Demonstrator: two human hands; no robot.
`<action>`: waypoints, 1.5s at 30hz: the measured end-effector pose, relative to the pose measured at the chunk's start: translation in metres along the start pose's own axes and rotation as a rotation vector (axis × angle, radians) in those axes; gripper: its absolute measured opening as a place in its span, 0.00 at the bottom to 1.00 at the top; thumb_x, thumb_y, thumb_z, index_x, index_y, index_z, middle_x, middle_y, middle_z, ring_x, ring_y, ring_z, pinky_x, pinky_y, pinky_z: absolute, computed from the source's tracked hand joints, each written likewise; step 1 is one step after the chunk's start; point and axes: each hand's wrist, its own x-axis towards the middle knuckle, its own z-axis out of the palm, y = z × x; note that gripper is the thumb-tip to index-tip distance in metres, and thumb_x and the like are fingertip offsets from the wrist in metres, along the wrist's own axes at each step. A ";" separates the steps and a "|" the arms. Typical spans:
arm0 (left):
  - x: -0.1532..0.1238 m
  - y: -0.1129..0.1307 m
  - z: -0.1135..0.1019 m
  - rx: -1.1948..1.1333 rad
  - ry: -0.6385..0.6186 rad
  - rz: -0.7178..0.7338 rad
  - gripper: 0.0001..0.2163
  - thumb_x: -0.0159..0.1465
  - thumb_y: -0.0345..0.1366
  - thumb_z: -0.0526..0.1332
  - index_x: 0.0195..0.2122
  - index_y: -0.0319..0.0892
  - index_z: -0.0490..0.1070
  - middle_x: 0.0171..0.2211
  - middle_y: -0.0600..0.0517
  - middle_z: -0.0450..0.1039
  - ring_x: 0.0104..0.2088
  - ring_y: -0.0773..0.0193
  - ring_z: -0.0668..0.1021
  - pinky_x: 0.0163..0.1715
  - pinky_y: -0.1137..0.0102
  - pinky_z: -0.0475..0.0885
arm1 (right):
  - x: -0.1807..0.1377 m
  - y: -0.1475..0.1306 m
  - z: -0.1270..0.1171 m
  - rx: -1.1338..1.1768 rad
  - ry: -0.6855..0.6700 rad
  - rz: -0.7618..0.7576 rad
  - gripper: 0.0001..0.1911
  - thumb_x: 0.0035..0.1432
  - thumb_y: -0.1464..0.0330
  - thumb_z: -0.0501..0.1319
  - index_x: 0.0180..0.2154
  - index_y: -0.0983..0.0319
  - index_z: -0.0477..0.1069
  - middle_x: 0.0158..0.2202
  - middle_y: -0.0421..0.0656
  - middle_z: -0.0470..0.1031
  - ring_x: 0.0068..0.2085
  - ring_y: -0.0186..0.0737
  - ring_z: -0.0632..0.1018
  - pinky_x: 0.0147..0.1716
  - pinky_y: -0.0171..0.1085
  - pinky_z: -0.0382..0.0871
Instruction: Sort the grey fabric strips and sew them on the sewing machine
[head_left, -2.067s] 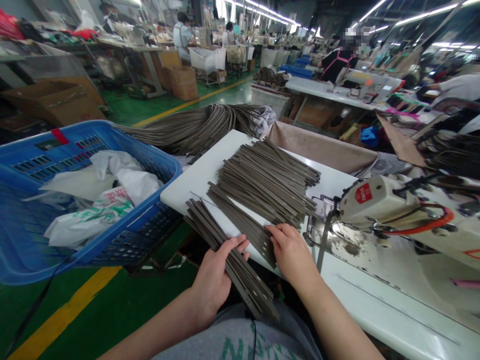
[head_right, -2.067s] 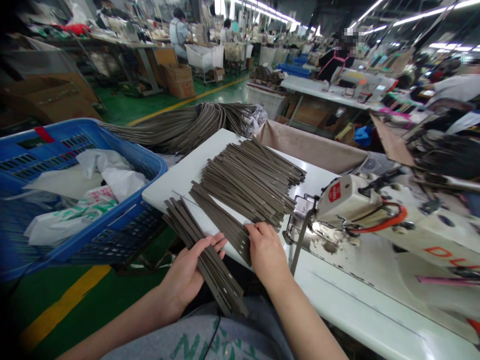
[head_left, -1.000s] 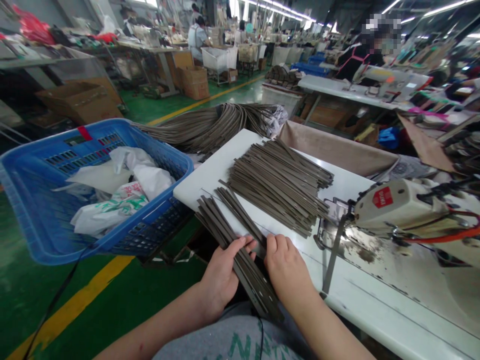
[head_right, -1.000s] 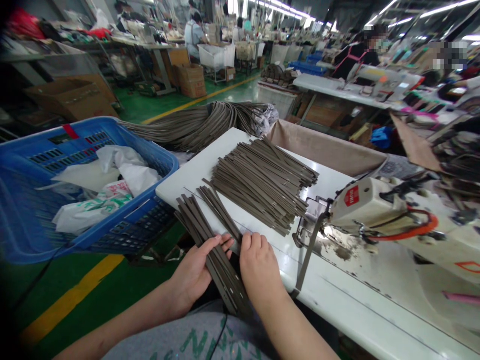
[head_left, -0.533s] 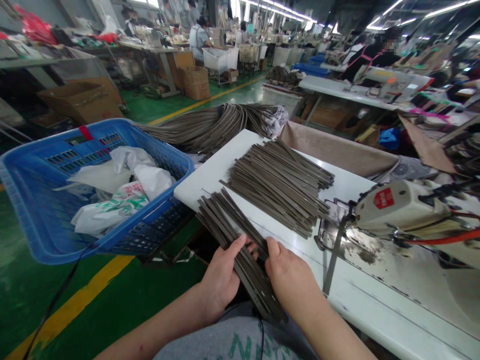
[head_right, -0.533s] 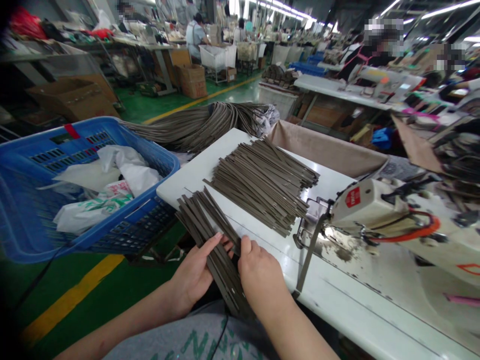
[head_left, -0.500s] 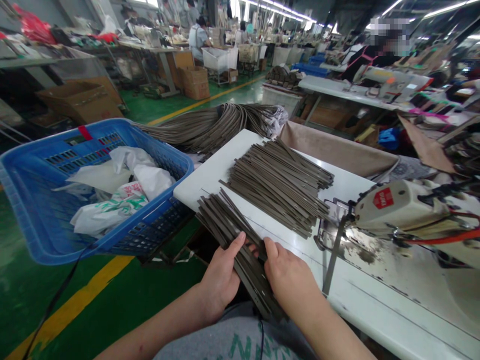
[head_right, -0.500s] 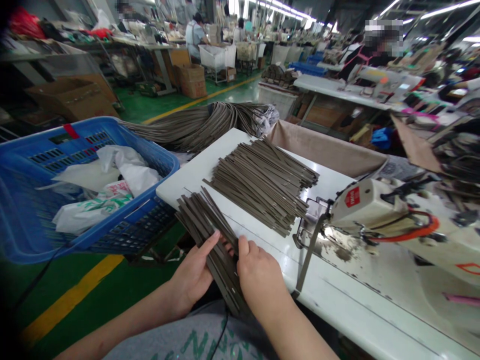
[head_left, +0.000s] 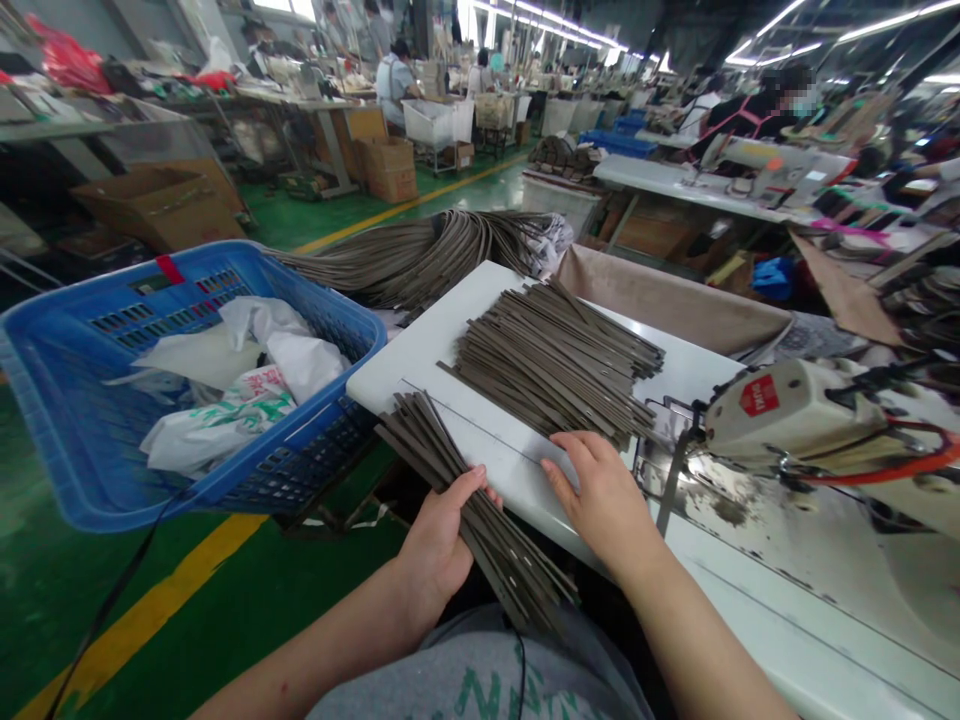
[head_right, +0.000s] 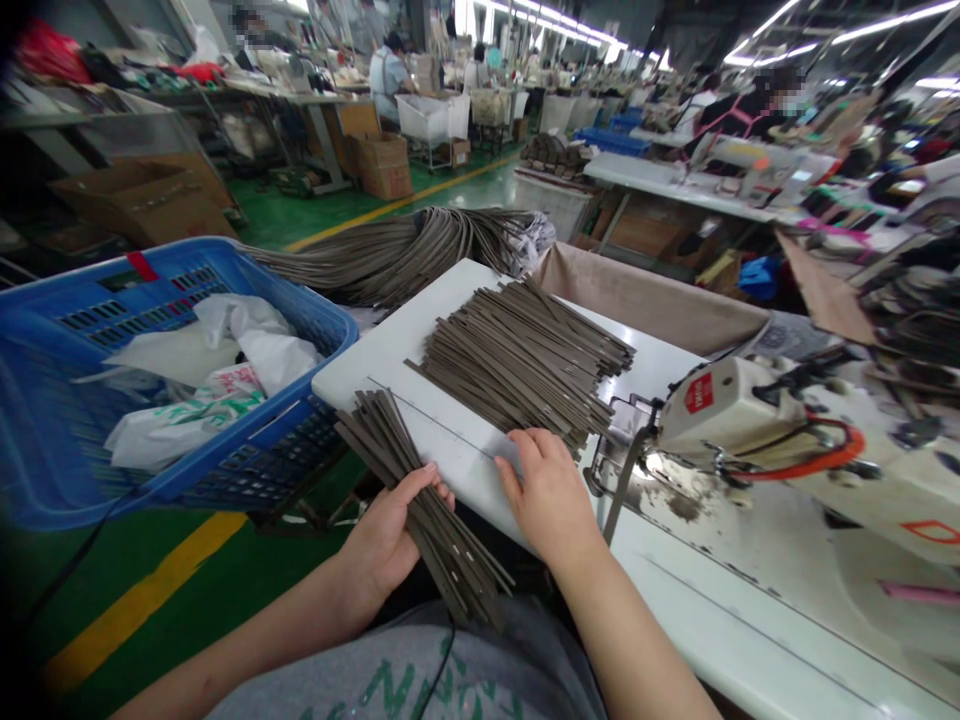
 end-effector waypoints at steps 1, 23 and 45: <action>0.001 0.000 0.000 -0.006 0.008 0.007 0.04 0.63 0.26 0.68 0.36 0.36 0.74 0.27 0.51 0.73 0.25 0.66 0.77 0.31 0.70 0.80 | 0.000 0.004 0.003 -0.001 0.022 -0.002 0.16 0.70 0.62 0.58 0.53 0.63 0.75 0.51 0.55 0.77 0.54 0.56 0.77 0.57 0.56 0.73; 0.001 0.003 -0.002 0.012 -0.281 0.033 0.25 0.52 0.35 0.80 0.49 0.41 0.75 0.27 0.55 0.72 0.29 0.65 0.77 0.35 0.70 0.77 | -0.032 -0.043 0.019 0.916 -0.523 0.237 0.30 0.63 0.51 0.66 0.59 0.62 0.72 0.52 0.48 0.81 0.53 0.50 0.80 0.56 0.49 0.74; 0.007 -0.004 -0.002 -0.075 -0.091 0.002 0.07 0.57 0.26 0.72 0.34 0.35 0.75 0.29 0.51 0.72 0.29 0.66 0.76 0.36 0.68 0.80 | -0.009 0.006 0.033 -0.512 0.115 -0.161 0.27 0.68 0.75 0.55 0.67 0.63 0.65 0.59 0.56 0.71 0.58 0.57 0.68 0.57 0.53 0.68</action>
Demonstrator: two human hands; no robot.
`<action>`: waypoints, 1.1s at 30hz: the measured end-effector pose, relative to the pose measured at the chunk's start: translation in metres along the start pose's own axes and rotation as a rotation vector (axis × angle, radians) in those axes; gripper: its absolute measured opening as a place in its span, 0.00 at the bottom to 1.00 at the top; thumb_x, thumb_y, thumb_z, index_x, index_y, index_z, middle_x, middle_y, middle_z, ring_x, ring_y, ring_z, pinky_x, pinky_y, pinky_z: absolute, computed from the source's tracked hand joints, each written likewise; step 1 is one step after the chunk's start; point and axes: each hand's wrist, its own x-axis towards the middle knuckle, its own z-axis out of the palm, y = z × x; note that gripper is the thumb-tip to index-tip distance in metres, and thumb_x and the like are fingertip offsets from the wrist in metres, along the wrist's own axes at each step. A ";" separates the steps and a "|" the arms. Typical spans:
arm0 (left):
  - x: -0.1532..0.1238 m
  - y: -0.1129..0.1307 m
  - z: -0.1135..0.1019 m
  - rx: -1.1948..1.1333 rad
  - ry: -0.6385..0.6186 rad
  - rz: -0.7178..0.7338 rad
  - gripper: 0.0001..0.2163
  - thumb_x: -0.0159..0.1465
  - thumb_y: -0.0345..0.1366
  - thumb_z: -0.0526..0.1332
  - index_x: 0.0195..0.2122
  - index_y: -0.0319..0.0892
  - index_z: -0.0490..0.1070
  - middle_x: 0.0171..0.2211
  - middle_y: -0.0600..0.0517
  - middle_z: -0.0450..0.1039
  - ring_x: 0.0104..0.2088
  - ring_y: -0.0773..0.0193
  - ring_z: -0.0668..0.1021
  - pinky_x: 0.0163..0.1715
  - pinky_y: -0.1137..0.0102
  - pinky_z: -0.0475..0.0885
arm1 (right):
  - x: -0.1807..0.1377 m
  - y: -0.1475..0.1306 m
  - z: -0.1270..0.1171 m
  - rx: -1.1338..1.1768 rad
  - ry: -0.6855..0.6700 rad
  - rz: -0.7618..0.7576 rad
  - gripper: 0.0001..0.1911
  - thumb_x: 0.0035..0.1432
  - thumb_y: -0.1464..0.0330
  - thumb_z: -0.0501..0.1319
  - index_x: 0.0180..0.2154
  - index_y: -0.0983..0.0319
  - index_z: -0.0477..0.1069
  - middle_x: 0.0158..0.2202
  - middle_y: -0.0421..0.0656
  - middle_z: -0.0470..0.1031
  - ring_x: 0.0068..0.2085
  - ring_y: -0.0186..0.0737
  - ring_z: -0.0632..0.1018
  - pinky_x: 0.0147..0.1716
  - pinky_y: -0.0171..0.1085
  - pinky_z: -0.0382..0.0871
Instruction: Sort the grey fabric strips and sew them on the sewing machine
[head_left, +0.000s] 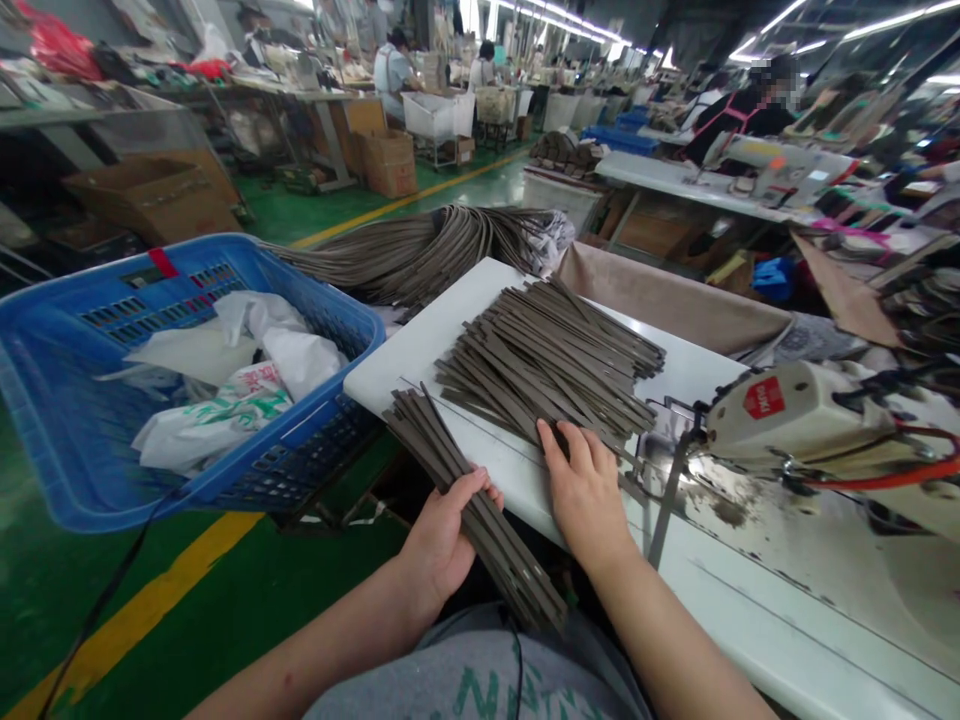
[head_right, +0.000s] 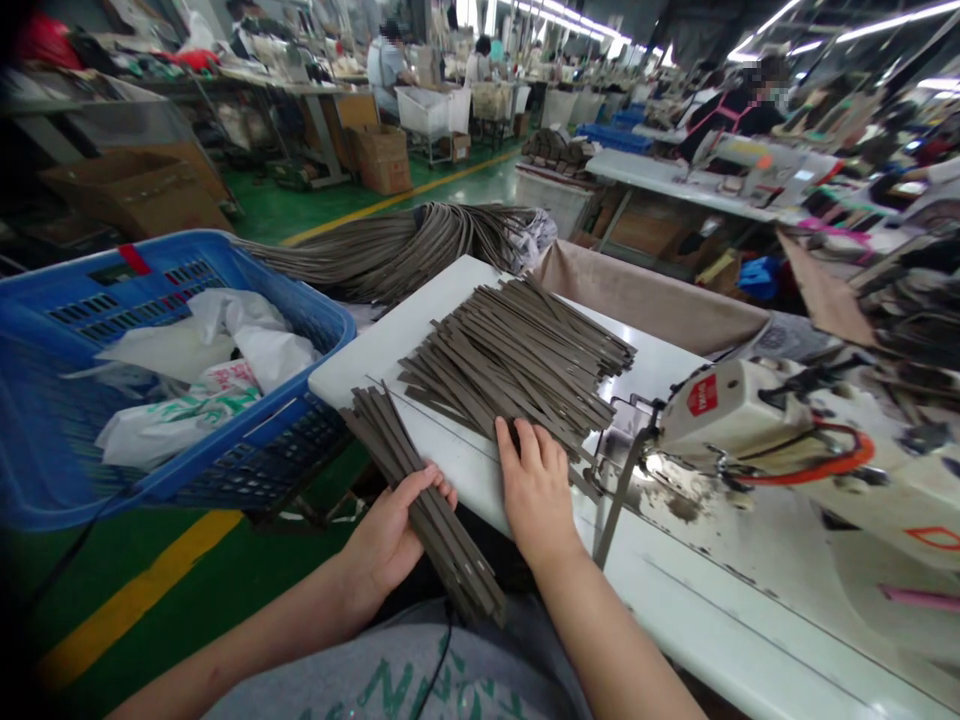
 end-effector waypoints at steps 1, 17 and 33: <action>0.000 0.000 0.000 0.008 0.000 0.002 0.07 0.57 0.26 0.72 0.34 0.35 0.75 0.29 0.51 0.72 0.29 0.66 0.76 0.36 0.68 0.80 | -0.003 -0.002 0.000 0.003 0.001 -0.012 0.27 0.68 0.75 0.55 0.67 0.64 0.65 0.58 0.57 0.72 0.57 0.56 0.69 0.57 0.52 0.68; -0.004 -0.003 0.003 0.012 -0.030 -0.032 0.08 0.57 0.27 0.73 0.35 0.35 0.75 0.30 0.50 0.74 0.31 0.64 0.78 0.36 0.68 0.80 | 0.002 -0.011 -0.023 0.256 -0.144 0.205 0.14 0.74 0.68 0.53 0.50 0.62 0.76 0.43 0.48 0.77 0.38 0.44 0.80 0.38 0.41 0.75; -0.001 0.004 0.013 0.057 0.006 -0.020 0.10 0.55 0.25 0.75 0.37 0.34 0.77 0.33 0.48 0.77 0.29 0.67 0.77 0.30 0.72 0.79 | -0.022 -0.015 -0.058 0.770 -0.303 0.239 0.17 0.76 0.64 0.51 0.48 0.59 0.78 0.42 0.48 0.82 0.42 0.45 0.83 0.41 0.40 0.78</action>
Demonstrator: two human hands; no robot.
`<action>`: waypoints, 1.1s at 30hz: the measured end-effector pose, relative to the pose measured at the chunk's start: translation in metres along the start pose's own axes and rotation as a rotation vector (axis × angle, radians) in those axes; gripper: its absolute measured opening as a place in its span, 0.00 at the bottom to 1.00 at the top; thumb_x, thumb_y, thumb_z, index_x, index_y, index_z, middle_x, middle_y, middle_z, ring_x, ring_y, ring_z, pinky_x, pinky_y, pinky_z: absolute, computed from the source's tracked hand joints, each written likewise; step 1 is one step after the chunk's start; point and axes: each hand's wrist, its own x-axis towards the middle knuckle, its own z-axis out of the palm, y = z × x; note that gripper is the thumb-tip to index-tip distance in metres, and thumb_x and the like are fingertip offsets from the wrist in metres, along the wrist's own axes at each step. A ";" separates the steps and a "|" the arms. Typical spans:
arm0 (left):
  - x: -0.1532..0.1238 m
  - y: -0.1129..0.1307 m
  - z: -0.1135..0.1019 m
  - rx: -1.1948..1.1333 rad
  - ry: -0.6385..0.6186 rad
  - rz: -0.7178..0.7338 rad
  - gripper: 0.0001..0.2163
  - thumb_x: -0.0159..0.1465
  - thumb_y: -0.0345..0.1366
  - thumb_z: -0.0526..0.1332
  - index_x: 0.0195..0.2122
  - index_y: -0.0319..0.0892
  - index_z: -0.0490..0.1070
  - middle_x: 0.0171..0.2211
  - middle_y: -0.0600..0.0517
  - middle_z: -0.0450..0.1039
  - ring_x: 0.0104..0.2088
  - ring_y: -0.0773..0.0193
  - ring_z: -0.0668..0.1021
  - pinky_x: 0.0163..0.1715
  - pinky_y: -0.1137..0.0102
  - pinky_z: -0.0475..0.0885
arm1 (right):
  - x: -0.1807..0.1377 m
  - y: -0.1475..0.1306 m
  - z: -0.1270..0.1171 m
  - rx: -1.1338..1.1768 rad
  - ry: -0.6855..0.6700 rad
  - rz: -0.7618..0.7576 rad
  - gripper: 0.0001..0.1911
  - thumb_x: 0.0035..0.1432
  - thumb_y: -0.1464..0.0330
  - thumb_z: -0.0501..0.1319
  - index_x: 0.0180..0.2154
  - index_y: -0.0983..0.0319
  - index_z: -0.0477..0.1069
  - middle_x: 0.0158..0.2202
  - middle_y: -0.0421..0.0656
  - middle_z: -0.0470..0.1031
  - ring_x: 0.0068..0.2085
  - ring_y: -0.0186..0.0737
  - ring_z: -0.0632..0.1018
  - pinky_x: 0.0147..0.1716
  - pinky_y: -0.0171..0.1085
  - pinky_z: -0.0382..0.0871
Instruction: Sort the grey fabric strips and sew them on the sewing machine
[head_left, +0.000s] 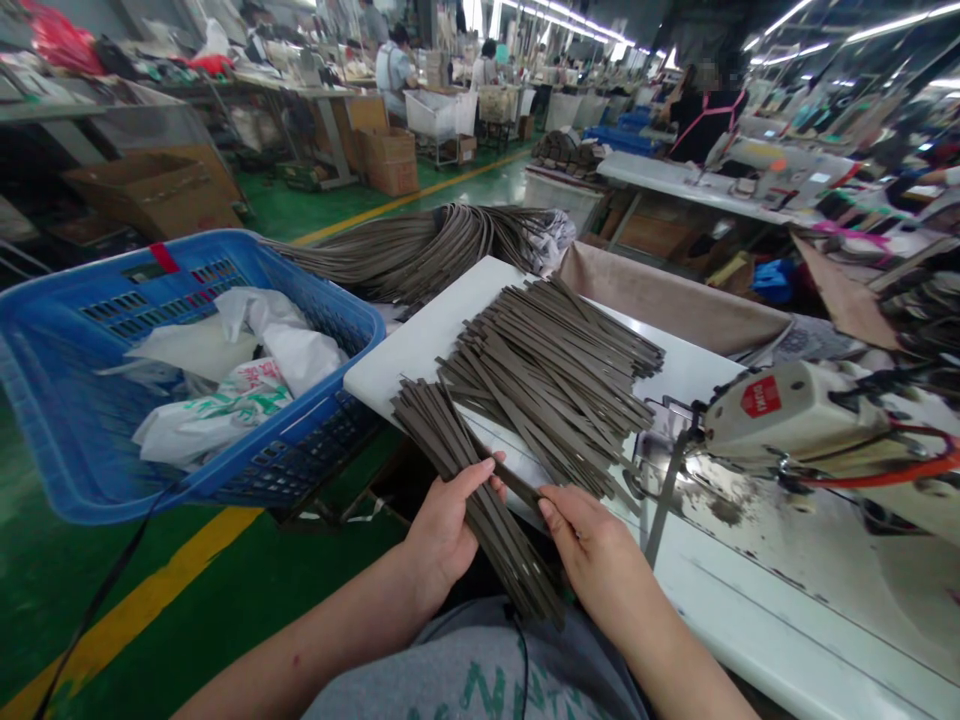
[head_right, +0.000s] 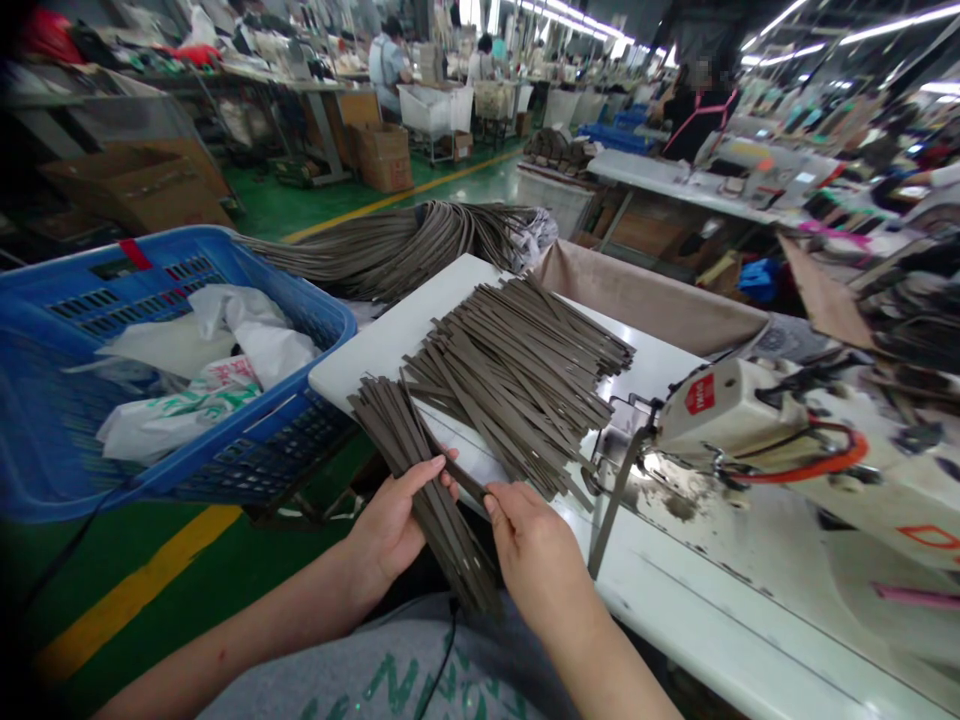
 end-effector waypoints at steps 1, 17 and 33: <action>0.001 0.000 -0.001 0.008 0.017 0.002 0.10 0.55 0.25 0.75 0.36 0.34 0.77 0.33 0.49 0.76 0.28 0.67 0.77 0.29 0.73 0.78 | 0.000 0.001 -0.001 -0.024 0.014 0.000 0.17 0.76 0.64 0.50 0.48 0.59 0.78 0.42 0.48 0.82 0.42 0.44 0.83 0.41 0.39 0.77; 0.001 -0.001 -0.015 0.095 0.133 0.015 0.08 0.56 0.27 0.75 0.34 0.35 0.77 0.32 0.47 0.79 0.27 0.66 0.78 0.29 0.74 0.78 | 0.002 0.031 0.009 -0.809 0.145 -0.065 0.05 0.69 0.71 0.58 0.38 0.60 0.70 0.32 0.44 0.76 0.34 0.46 0.78 0.33 0.41 0.65; -0.005 -0.004 -0.011 0.039 0.050 -0.050 0.10 0.54 0.27 0.77 0.32 0.35 0.77 0.29 0.48 0.77 0.29 0.62 0.80 0.35 0.69 0.81 | 0.004 -0.005 -0.028 -0.192 -0.096 -0.138 0.17 0.75 0.61 0.52 0.36 0.58 0.74 0.34 0.43 0.75 0.36 0.42 0.77 0.37 0.38 0.70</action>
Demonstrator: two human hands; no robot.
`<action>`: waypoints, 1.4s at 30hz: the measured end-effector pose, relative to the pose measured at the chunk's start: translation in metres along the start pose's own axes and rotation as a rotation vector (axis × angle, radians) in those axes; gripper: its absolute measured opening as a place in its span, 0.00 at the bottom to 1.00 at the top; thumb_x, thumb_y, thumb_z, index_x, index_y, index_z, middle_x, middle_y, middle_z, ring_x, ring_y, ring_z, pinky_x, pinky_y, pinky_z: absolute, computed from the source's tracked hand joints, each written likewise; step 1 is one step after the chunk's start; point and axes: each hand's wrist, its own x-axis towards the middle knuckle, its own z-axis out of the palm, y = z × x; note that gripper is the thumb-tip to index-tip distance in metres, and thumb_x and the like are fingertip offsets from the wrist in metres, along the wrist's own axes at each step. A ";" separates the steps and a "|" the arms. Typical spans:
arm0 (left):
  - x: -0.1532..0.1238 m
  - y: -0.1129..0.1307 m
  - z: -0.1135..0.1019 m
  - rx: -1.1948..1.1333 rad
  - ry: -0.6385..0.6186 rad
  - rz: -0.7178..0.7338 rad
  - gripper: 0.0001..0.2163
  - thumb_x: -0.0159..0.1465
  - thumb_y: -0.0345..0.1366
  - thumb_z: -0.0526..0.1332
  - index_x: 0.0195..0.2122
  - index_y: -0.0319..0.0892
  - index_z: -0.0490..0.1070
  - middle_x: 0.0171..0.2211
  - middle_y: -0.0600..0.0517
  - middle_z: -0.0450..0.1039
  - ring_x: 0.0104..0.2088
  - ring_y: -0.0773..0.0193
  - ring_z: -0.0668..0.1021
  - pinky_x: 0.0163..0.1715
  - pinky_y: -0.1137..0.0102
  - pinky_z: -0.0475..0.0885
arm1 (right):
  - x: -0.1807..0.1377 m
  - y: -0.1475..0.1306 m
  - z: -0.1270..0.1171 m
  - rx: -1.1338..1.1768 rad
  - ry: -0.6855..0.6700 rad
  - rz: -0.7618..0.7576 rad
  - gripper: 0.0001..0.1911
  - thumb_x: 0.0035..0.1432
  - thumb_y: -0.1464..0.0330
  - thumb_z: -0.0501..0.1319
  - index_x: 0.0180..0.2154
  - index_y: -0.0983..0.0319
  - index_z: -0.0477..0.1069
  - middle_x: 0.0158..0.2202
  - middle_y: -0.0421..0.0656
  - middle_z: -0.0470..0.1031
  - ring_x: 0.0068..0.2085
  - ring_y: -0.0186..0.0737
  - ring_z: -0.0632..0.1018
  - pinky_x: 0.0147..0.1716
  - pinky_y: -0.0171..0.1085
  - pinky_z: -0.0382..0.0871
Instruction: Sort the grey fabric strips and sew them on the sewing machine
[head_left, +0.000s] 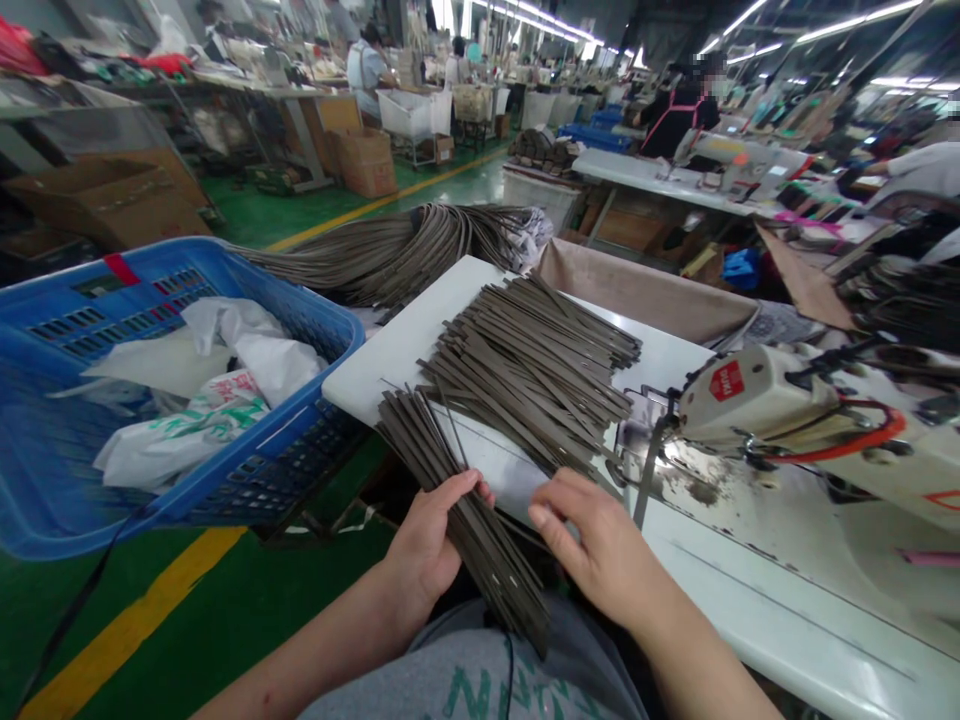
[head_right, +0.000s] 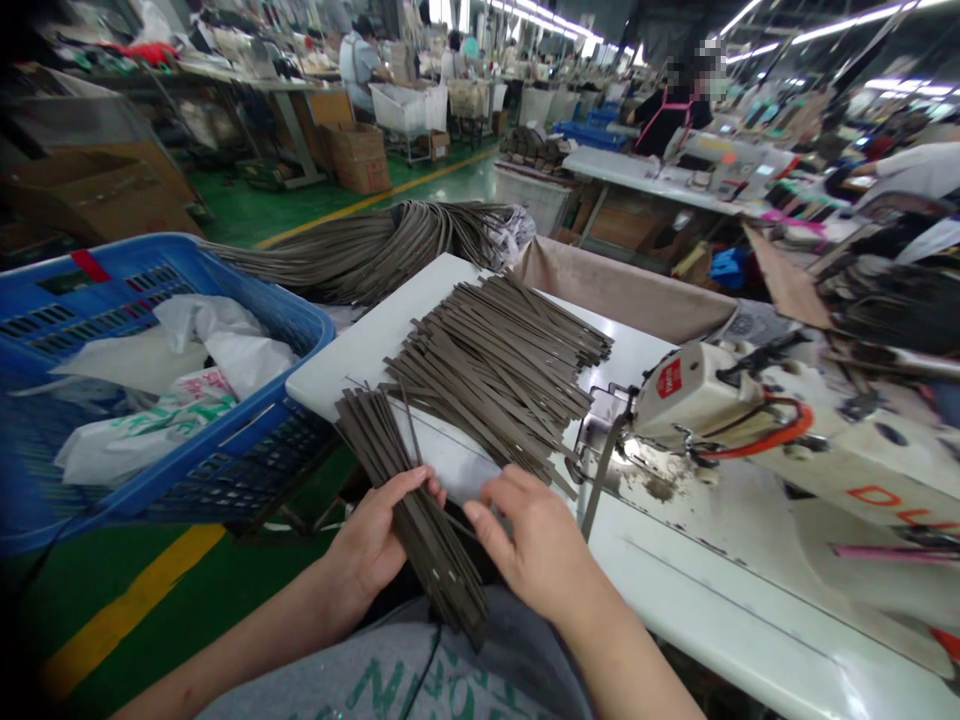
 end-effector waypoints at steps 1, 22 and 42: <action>0.000 0.000 -0.001 -0.001 0.002 0.010 0.10 0.53 0.26 0.76 0.33 0.35 0.77 0.29 0.48 0.77 0.29 0.62 0.80 0.34 0.69 0.81 | 0.003 0.010 0.001 -0.031 0.109 0.045 0.17 0.75 0.59 0.53 0.40 0.59 0.75 0.36 0.45 0.76 0.39 0.44 0.78 0.40 0.40 0.72; -0.006 -0.002 0.015 -0.009 -0.039 -0.005 0.09 0.56 0.20 0.70 0.38 0.32 0.79 0.38 0.42 0.80 0.35 0.60 0.82 0.37 0.69 0.82 | -0.002 0.040 0.039 -0.597 0.405 -0.010 0.16 0.72 0.71 0.57 0.57 0.68 0.72 0.43 0.51 0.77 0.43 0.49 0.76 0.45 0.45 0.74; 0.001 -0.003 0.014 0.064 -0.117 0.034 0.16 0.48 0.32 0.80 0.34 0.37 0.77 0.30 0.49 0.78 0.30 0.62 0.81 0.34 0.70 0.80 | -0.007 0.002 0.012 -0.008 0.116 -0.235 0.16 0.76 0.66 0.52 0.55 0.61 0.75 0.44 0.48 0.79 0.43 0.43 0.81 0.43 0.40 0.79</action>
